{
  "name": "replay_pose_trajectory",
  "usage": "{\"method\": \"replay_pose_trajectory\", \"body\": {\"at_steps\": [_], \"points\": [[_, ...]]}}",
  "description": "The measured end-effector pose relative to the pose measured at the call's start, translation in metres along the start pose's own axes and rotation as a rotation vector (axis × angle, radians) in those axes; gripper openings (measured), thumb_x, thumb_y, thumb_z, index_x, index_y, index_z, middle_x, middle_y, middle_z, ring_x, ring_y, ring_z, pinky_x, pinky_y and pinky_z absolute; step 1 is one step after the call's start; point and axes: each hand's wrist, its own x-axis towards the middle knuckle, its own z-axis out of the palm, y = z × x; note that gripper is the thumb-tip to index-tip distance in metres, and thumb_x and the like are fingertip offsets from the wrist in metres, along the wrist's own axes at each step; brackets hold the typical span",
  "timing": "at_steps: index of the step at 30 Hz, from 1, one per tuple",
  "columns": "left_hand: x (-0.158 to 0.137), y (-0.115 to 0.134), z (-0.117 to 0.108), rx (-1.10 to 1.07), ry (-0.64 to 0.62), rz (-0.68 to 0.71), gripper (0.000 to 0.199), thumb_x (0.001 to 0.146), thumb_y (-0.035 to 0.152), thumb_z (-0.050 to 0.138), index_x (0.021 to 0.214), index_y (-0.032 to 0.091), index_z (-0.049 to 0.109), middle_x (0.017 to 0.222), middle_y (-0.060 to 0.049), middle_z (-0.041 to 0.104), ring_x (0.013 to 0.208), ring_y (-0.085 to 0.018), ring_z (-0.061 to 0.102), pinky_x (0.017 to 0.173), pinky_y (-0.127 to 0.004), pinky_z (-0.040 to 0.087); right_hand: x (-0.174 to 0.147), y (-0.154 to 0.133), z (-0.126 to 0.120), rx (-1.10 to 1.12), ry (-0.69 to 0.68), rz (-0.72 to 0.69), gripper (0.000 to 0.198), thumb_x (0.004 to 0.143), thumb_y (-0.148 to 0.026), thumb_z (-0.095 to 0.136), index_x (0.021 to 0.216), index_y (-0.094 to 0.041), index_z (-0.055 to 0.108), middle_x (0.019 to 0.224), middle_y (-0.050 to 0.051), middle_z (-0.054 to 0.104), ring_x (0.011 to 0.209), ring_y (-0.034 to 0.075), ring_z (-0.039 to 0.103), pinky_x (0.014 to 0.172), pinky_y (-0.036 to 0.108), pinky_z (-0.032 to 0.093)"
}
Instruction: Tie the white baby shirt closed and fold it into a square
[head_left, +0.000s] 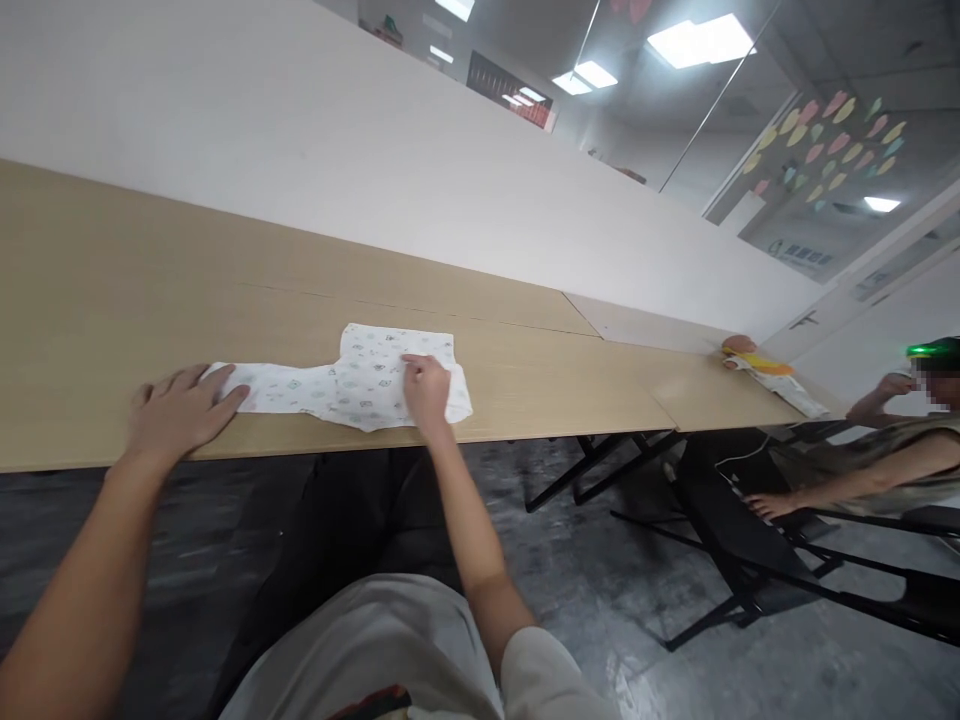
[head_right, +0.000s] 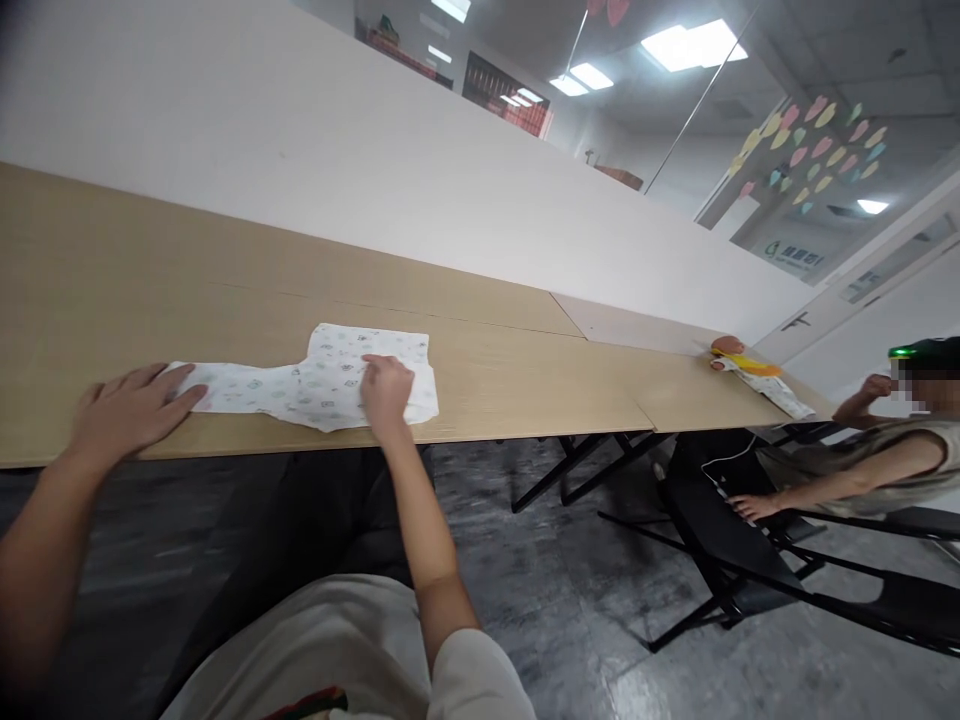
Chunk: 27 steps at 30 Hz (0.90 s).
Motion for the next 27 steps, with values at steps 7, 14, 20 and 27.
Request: {"method": "replay_pose_trajectory", "body": {"at_steps": [7,14,20,27], "points": [[0.003,-0.002,0.002,-0.014,-0.019,-0.019,0.084,0.089,0.061,0.008,0.148,0.012,0.043,0.153,-0.018,0.039,0.139,-0.037,0.036,0.112,-0.055,0.026,-0.022,-0.029,0.042,-0.011,-0.086,0.047,0.031,0.092,-0.011,0.052,0.116,-0.022,0.069,0.112,0.007,0.071,0.108,0.021,0.063,0.099,0.037,0.042],[0.003,-0.001,0.002,-0.038,-0.013,-0.035,0.080,0.090,0.059,0.013,0.147,0.012,0.044,0.153,-0.018,0.039,0.139,-0.036,0.035,0.112,-0.056,0.025,-0.023,-0.025,0.046,-0.026,-0.060,0.016,0.034,0.090,-0.011,0.056,0.122,-0.022,0.064,0.107,0.006,0.073,0.104,0.021,0.065,0.097,0.037,0.043],[0.003,-0.001,0.002,-0.059,-0.001,-0.026,0.075,0.091,0.055,0.018,0.146,0.011,0.045,0.153,-0.019,0.040,0.138,-0.036,0.036,0.111,-0.056,0.026,-0.015,-0.025,0.047,-0.049,-0.057,0.024,0.028,0.091,-0.013,0.056,0.115,-0.021,0.067,0.100,0.005,0.075,0.100,0.020,0.066,0.095,0.036,0.044],[-0.007,0.011,-0.009,-0.103,0.064,-0.174,0.079,0.088,0.054,0.026,0.139,-0.003,0.046,0.145,-0.028,0.044,0.133,-0.040,0.040,0.110,-0.054,0.028,-0.048,-0.026,0.041,0.009,-0.013,-0.099,0.015,0.092,-0.025,0.061,0.102,-0.020,0.070,0.090,0.004,0.075,0.095,0.021,0.068,0.098,0.037,0.042]]}}
